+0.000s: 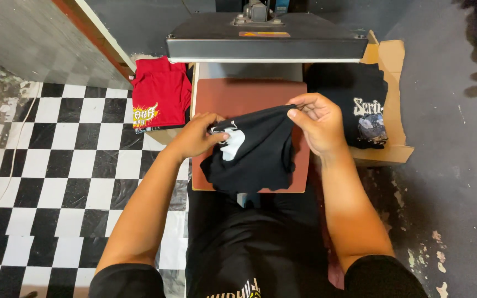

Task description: Aligning a t-shirt on a heat press and pulling the handle to apply heat.

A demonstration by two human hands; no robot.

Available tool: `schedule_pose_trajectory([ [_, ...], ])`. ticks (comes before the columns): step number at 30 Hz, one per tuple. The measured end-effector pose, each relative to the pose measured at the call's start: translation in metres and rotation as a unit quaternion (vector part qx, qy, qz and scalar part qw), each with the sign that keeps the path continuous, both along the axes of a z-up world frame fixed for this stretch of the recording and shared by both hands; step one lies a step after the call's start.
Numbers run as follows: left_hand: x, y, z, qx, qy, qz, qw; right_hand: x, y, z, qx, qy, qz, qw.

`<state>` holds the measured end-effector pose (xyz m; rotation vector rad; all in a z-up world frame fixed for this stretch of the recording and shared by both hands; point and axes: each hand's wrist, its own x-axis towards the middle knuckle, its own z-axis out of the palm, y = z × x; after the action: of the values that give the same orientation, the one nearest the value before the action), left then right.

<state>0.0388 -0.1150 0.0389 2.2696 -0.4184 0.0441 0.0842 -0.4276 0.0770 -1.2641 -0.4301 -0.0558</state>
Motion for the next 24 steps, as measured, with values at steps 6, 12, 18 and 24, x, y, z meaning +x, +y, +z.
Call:
schedule_pose_trajectory([
  [6, -0.013, 0.019, 0.040, 0.002, -0.038, 0.026, 0.999, 0.006, -0.008, 0.004, -0.042, -0.018, -0.062, 0.997],
  [12, -0.017, 0.017, 0.053, -0.230, 0.012, 0.158, 0.960, 0.016, -0.023, -0.005, -0.068, -0.044, -0.155, 0.985],
  [18, -0.013, 0.024, 0.031, -0.157, -0.027, 0.215, 0.964, 0.014, -0.024, -0.029, -0.185, -0.010, -0.170, 0.968],
  [24, -0.011, 0.013, 0.034, -0.112, -0.081, 0.218, 0.966, 0.010, -0.022, -0.030, -0.181, -0.016, -0.186, 0.966],
])
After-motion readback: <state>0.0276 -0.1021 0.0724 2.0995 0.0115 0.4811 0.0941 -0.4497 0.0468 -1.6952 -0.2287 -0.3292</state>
